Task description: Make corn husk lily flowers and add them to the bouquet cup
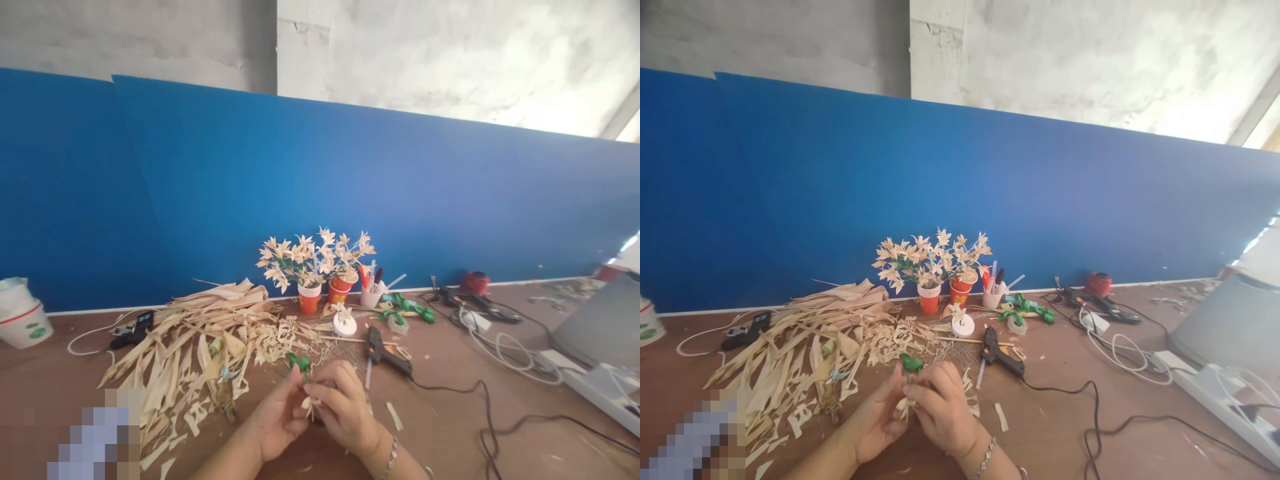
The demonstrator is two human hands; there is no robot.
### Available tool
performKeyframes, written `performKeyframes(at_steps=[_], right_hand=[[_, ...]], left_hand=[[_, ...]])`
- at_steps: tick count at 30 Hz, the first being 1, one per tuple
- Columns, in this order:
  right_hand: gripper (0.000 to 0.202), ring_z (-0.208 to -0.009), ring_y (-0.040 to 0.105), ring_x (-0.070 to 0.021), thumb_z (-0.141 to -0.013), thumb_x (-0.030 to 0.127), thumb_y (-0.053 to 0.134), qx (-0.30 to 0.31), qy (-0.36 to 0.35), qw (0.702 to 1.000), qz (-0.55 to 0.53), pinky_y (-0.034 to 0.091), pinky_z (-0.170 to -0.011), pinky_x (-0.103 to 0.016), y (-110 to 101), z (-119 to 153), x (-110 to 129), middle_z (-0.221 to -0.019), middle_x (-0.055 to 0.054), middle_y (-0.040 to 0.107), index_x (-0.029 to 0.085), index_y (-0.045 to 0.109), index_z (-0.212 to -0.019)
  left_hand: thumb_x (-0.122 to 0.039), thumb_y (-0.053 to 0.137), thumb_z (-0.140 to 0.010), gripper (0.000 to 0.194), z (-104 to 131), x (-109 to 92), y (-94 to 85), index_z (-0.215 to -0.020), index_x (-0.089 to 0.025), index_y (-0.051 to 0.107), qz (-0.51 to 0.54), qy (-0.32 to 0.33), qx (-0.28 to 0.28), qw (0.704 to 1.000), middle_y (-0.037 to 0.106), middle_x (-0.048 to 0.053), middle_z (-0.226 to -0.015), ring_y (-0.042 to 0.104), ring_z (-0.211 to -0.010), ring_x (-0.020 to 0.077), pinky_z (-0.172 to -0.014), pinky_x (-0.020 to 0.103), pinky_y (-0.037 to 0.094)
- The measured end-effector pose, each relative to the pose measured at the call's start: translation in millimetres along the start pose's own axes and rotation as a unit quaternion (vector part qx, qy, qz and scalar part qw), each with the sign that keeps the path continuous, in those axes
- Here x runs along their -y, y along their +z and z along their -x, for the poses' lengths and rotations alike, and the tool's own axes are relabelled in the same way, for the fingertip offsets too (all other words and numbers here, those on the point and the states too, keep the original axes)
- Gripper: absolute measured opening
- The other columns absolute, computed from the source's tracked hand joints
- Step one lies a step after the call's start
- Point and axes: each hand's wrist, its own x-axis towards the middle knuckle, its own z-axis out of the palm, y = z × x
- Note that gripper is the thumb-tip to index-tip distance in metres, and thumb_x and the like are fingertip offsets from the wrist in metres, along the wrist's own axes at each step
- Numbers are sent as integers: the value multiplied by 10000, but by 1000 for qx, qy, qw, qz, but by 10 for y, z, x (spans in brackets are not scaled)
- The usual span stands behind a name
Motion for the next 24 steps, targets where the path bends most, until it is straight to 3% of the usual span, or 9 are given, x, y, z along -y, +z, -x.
performKeyframes(at_steps=[2,4,6,7,10,14,18,22,24], right_hand=[[171,-820,550,-189,-840,182,502,-57,81,995,-23,443,-713,-328,-63,-24,-103,-871,-59,605,232,637,-932],[137,-829,563,-203,-835,256,520,-146,199,969,-28,441,-736,-334,-174,-62,-274,-855,-65,628,205,642,-799],[197,-763,569,-205,-800,354,561,-211,350,912,-29,438,-692,-313,-311,-106,-477,-794,-63,648,176,644,-789],[245,-707,563,-200,-754,403,602,-216,418,881,-45,429,-640,-294,-377,-126,-574,-743,-56,650,162,646,-760],[350,-574,516,-170,-599,477,697,-208,528,813,-132,365,-525,-260,-512,-161,-775,-614,-28,623,141,651,-686],[303,-534,475,-128,-565,431,732,-162,576,761,-250,315,-503,-241,-489,-143,-765,-570,-11,592,144,657,-626],[227,-543,452,-94,-588,348,754,-67,577,728,-365,310,-524,-225,-308,-156,-551,-605,-4,594,143,680,-655],[211,-488,417,-76,-621,330,747,25,567,697,-439,278,-504,-225,-103,-226,-336,-558,6,584,143,652,-616],[208,-512,456,-93,-643,334,735,47,555,682,-474,294,-520,-231,-16,-239,-278,-562,-3,599,145,649,-631]], left_hand=[[-482,707,-669,481,-21,-20,-37,-928,-85,623,-22,-1,35,999,565,6,-689,295,-393,-17,-306,91,108],[-521,658,-699,517,-44,-42,-77,-981,-88,626,-45,15,31,998,604,55,-825,270,-402,-20,-304,98,100],[-531,640,-710,505,-65,-59,-113,-970,-99,636,-60,21,15,998,603,63,-860,257,-409,-18,-310,102,96],[-533,637,-713,494,-72,-65,-125,-961,-106,641,-65,22,10,998,599,60,-858,251,-412,-15,-314,105,93],[-503,663,-701,449,-78,-75,-122,-944,-126,646,-88,27,-9,996,586,49,-850,233,-417,-9,-332,122,78],[-418,739,-638,388,-69,-72,-33,-903,-152,638,-183,115,-78,973,577,22,-841,249,-431,-7,-372,149,71],[-478,721,-616,475,-73,-49,41,-967,-170,634,-285,172,-131,934,588,21,-869,285,-458,9,-411,177,89],[-553,647,-659,483,-84,-25,22,-911,-142,648,-336,156,-110,922,416,-65,-518,236,-443,45,-431,211,84],[-559,617,-689,453,-87,-25,5,-835,-132,641,-342,150,-83,924,325,-88,-451,205,-431,52,-434,226,76]])
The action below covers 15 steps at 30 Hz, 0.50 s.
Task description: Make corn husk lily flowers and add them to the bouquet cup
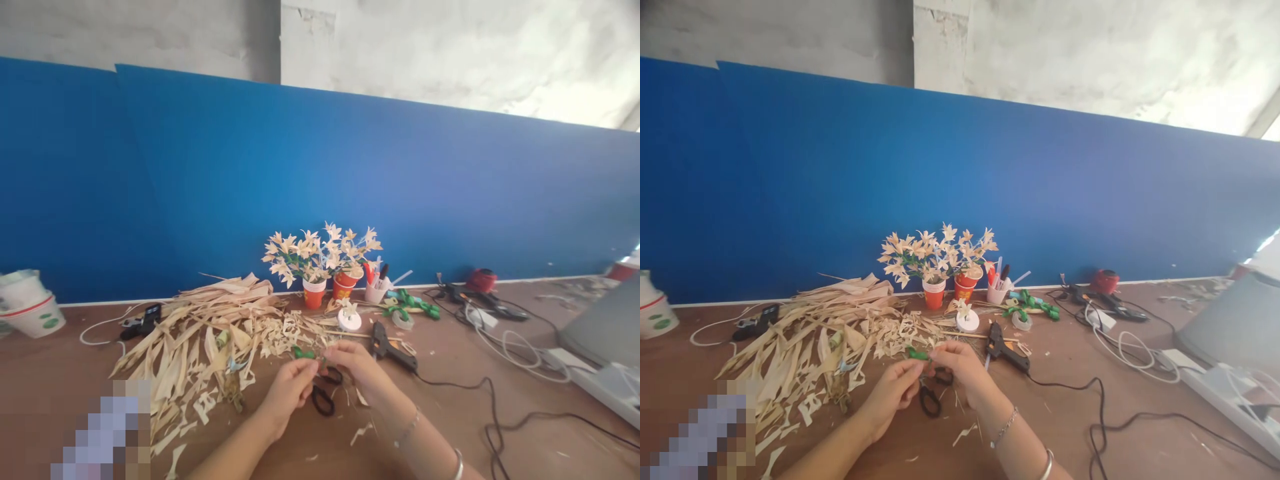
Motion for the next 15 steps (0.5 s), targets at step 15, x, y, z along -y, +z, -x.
performKeyframes(at_steps=[15], right_hand=[[207,-522,450,-83,-595,269,775,65,-7,988,-142,342,-544,-224,166,25,-137,-591,13,544,132,622,-618]], left_hand=[[-385,701,-669,293,35,-55,3,-681,-124,567,86,-10,51,995,562,-4,-646,229,-409,14,-419,220,52]])
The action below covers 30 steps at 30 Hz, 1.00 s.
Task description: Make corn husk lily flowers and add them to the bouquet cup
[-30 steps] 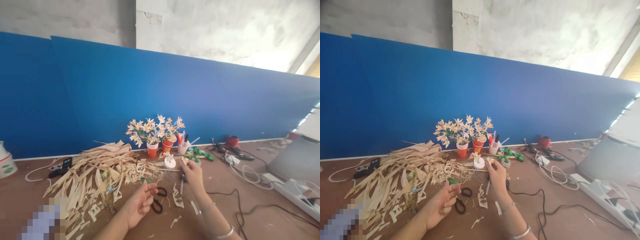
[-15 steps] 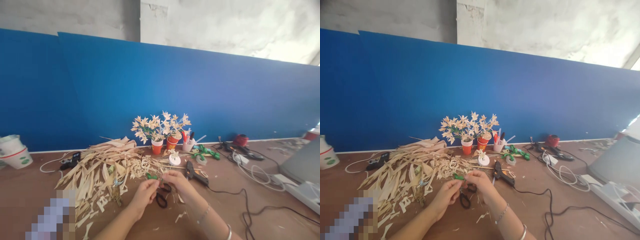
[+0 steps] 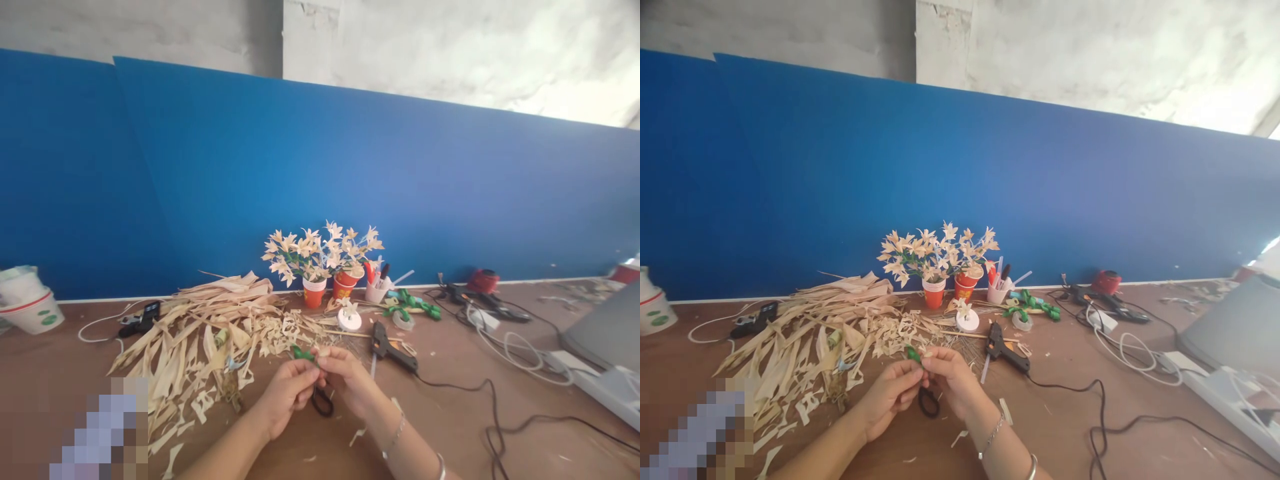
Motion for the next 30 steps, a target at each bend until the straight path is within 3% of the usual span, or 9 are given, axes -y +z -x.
performKeyframes(at_steps=[4,9,13,16,18,22,26,30], right_hand=[[230,-539,431,-84,-591,274,772,-63,-20,997,-25,334,-530,-208,66,21,-66,-594,35,510,162,576,-631],[300,-525,386,-82,-557,318,783,-130,-63,989,20,302,-495,-201,138,32,-136,-594,39,484,173,521,-587],[293,-503,352,-72,-585,336,767,-135,-72,988,38,266,-472,-197,156,27,-156,-587,42,462,171,526,-597],[274,-536,385,-81,-599,326,763,-121,-76,989,30,301,-505,-201,133,28,-144,-598,37,472,166,540,-607],[262,-544,400,-86,-622,332,752,-105,-66,992,23,314,-522,-206,102,31,-129,-579,36,476,164,551,-618],[244,-527,405,-90,-645,359,739,-84,-30,996,6,305,-529,-213,51,37,-99,-531,38,476,159,602,-676],[238,-494,378,-75,-620,327,760,-70,-7,997,-25,285,-516,-208,66,41,-78,-531,46,464,155,640,-732],[201,-496,389,-81,-628,303,750,-56,-19,998,-23,290,-504,-210,92,41,-93,-555,33,484,158,648,-723]], left_hand=[[-399,700,-655,292,-10,1,27,-631,-145,558,-64,30,-61,996,449,-65,-481,237,-402,37,-419,211,114],[-376,724,-622,279,-65,57,-10,-595,-160,550,-171,120,-138,968,549,-19,-571,472,-563,117,-557,234,347],[-374,716,-632,282,-76,71,-30,-568,-166,536,-225,148,-176,947,525,-22,-546,462,-561,126,-553,242,344],[-383,732,-611,277,-49,28,-17,-635,-161,567,-167,104,-145,970,552,-24,-586,435,-525,96,-486,214,291],[-411,718,-625,306,-26,-10,-12,-739,-157,592,-90,47,-98,990,579,-19,-648,361,-456,52,-421,197,185],[-444,659,-694,325,5,-47,-30,-774,-137,591,17,-20,-17,1000,604,20,-731,272,-415,14,-412,206,50],[-398,668,-713,293,15,-39,-50,-794,-123,609,32,-40,27,998,629,49,-800,282,-414,5,-414,213,54],[-362,712,-666,273,12,-46,-46,-723,-117,606,3,-32,26,999,630,32,-706,236,-384,0,-422,228,47]])
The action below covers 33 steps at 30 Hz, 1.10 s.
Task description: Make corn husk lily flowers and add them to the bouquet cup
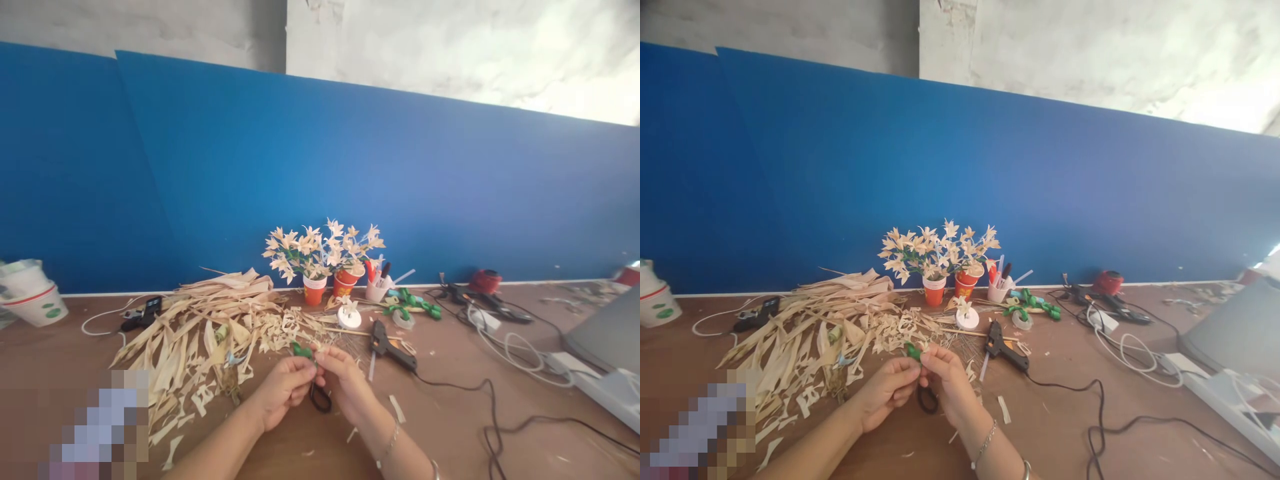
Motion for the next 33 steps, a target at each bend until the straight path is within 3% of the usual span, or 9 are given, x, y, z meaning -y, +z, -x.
performKeyframes(at_steps=[5,7,10,15,24,33], right_hand=[[204,-542,402,-92,-596,294,762,-20,-31,999,17,337,-543,-213,0,5,-39,-580,31,484,167,610,-646],[228,-569,415,-95,-587,306,769,-39,-47,998,34,352,-560,-211,7,10,-44,-613,25,491,166,593,-619],[263,-639,453,-110,-572,332,779,-68,-81,992,66,367,-563,-207,19,11,-54,-741,1,515,163,579,-590],[285,-670,479,-128,-591,383,762,-84,-99,986,100,383,-543,-223,-3,-16,-111,-883,-25,511,162,583,-581],[260,-736,503,-155,-636,383,737,-77,-132,977,147,413,-563,-230,-78,-49,-177,-929,-43,488,166,599,-597],[199,-775,505,-164,-587,343,767,-44,-106,981,156,407,-635,-244,-15,-6,-34,-915,-27,534,189,654,-644]], left_hand=[[-384,744,-596,306,-5,-22,38,-616,-149,549,-57,17,-65,996,534,-46,-521,202,-374,20,-430,231,69],[-392,758,-568,319,-6,-24,58,-591,-156,545,-88,41,-103,990,480,-68,-481,272,-404,41,-437,217,146],[-401,769,-542,336,-16,-18,78,-547,-155,540,-125,96,-144,977,516,-46,-524,428,-528,94,-540,225,310],[-427,735,-574,333,-45,10,73,-526,-167,533,-195,138,-180,954,535,-25,-532,465,-563,131,-588,253,366],[-427,698,-624,321,-70,62,35,-536,-172,523,-231,166,-179,942,532,-13,-531,462,-542,134,-554,252,369],[-422,707,-621,322,-58,39,51,-554,-167,523,-189,156,-155,957,539,-18,-553,467,-561,129,-580,251,382]])
